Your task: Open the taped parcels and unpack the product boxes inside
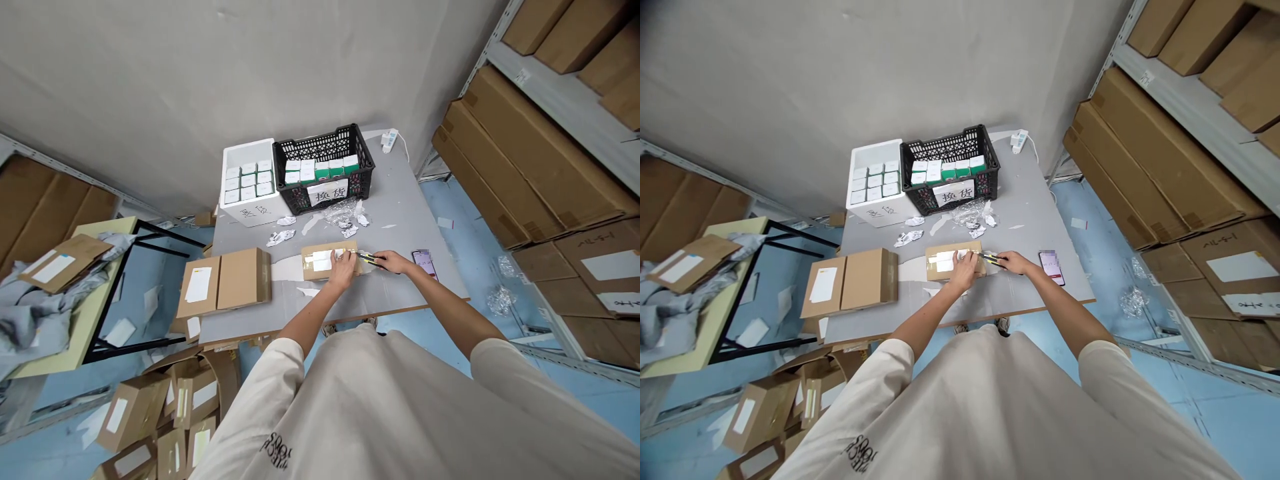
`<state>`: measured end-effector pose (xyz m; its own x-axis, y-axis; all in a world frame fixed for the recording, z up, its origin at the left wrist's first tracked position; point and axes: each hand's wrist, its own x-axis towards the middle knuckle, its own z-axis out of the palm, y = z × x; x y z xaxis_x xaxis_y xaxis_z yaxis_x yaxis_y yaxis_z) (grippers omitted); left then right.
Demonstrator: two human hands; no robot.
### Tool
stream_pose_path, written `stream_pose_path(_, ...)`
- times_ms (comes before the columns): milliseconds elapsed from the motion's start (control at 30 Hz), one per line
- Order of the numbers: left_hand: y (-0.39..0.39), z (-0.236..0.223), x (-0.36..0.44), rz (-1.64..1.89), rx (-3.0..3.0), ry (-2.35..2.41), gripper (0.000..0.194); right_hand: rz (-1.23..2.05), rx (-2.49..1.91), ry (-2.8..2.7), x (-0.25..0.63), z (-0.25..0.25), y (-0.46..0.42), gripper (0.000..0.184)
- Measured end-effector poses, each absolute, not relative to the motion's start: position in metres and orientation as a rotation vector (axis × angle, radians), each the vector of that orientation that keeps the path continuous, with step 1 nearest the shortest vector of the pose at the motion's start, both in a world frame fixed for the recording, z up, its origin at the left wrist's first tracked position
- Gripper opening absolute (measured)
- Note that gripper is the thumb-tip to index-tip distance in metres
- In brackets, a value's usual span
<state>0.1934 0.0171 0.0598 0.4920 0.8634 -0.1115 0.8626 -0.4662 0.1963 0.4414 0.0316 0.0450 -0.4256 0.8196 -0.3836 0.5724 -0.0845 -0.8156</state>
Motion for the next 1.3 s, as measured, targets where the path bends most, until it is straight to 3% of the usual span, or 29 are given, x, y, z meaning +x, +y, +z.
stream_pose_path(633, 0.012, 0.057, 0.191, 0.023, 2.451, 1.517, 0.058, 1.599, -1.557, -1.910, 0.450, 0.058, 0.006, 0.044)
stream_pose_path(933, 0.018, 0.061, 0.194, -0.012, 2.472, 1.497, 0.056, 1.314, -1.608, -2.093, 0.450, 0.054, 0.021, 0.038)
stream_pose_path(1300, 0.017, 0.056, 0.191, 0.039, 2.477, 1.499, 0.055, 1.489, -1.555, -2.008, 0.440, 0.048, 0.022, 0.037)
